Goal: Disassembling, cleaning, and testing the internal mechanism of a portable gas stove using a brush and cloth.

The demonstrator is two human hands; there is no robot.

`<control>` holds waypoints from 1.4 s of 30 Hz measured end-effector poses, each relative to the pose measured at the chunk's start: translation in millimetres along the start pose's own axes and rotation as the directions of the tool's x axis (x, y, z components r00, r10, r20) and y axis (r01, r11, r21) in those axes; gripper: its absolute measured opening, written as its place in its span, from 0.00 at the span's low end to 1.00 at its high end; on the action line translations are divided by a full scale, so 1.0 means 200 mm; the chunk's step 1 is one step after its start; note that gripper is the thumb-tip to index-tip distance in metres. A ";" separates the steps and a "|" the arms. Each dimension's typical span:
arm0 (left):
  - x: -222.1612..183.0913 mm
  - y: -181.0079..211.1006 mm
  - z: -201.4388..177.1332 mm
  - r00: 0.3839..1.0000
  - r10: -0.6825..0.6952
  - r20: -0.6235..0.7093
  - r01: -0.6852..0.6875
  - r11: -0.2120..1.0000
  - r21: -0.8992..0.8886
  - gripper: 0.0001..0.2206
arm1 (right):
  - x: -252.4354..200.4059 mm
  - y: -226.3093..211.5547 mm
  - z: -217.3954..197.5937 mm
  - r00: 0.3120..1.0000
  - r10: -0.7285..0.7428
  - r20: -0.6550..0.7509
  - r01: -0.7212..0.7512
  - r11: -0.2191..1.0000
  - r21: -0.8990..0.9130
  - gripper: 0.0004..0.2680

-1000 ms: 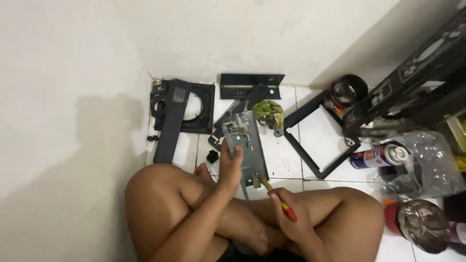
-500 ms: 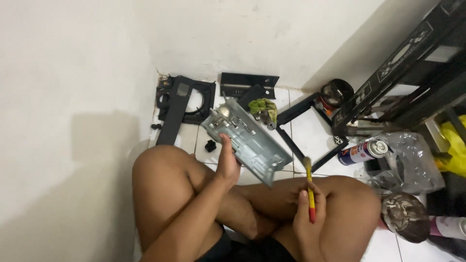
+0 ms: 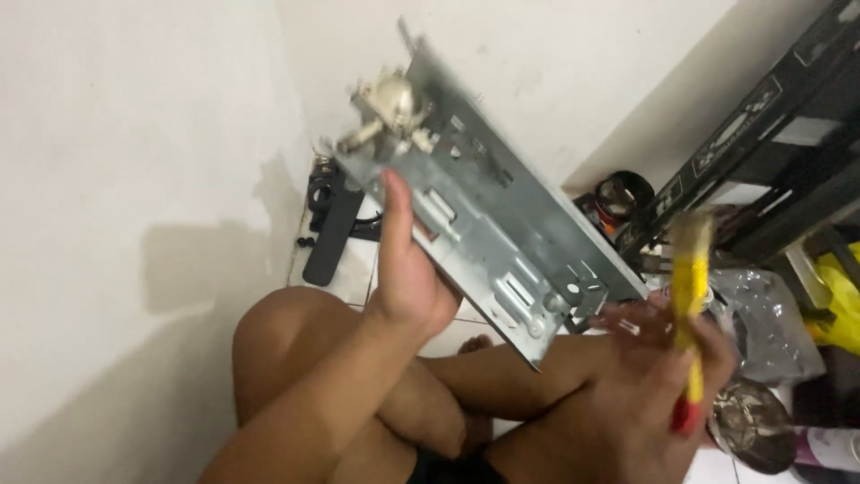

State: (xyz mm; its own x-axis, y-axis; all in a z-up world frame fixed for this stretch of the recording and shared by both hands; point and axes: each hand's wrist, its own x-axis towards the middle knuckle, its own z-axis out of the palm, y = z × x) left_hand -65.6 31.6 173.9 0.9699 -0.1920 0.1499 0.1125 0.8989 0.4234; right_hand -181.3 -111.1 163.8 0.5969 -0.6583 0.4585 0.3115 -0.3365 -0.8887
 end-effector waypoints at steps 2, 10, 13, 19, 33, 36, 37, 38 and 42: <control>0.14 0.02 0.00 0.984 0.025 0.178 -0.022 1.000 -0.014 0.27 | 0.22 0.17 0.02 0.984 -0.156 0.082 0.124 0.943 0.308 0.12; 0.42 0.01 -0.52 0.997 -0.075 0.011 0.070 0.960 0.273 0.40 | 0.43 0.80 0.35 0.847 -0.274 0.456 0.117 0.932 0.343 0.13; 0.41 -0.03 -0.73 0.973 -0.222 -0.061 0.230 0.945 0.233 0.40 | 0.34 1.04 0.40 0.809 0.020 0.587 -0.191 0.954 0.232 0.13; 0.55 -0.26 -1.22 0.955 -0.220 -0.200 0.287 0.862 0.419 0.34 | 0.49 1.14 0.42 0.761 0.274 0.588 -0.465 0.862 0.199 0.15; 0.61 -0.25 -0.90 0.837 0.162 0.523 -0.511 -0.113 0.852 0.45 | 0.73 0.89 0.38 0.920 -0.118 0.374 0.109 0.993 0.045 0.08; 0.60 -0.25 -0.94 0.826 0.196 0.529 -0.506 -0.155 0.848 0.45 | 0.65 0.96 0.41 0.946 -0.026 0.323 -0.106 0.917 0.385 0.08; 0.60 -0.26 -0.95 0.814 0.209 0.542 -0.511 -0.186 0.839 0.43 | 0.64 0.98 0.39 0.925 0.002 0.381 -0.218 0.823 0.525 0.09; 0.60 -0.25 -0.95 0.800 0.213 0.560 -0.521 -0.215 0.826 0.41 | 0.63 1.00 0.38 0.902 0.023 0.431 -0.324 0.696 0.641 0.09; 0.64 -0.31 -0.98 0.762 0.231 0.605 -0.518 -0.344 0.783 0.46 | 0.59 0.97 0.45 0.967 -0.231 0.105 0.243 0.962 -0.126 0.08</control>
State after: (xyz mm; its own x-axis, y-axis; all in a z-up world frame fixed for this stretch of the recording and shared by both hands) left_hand 94.5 28.8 -8.0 0.6344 -0.1773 0.7524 -0.7103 -0.5178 0.4769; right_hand 15.1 -193.2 45.8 0.5834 -0.4881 0.6491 0.3519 -0.5684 -0.7437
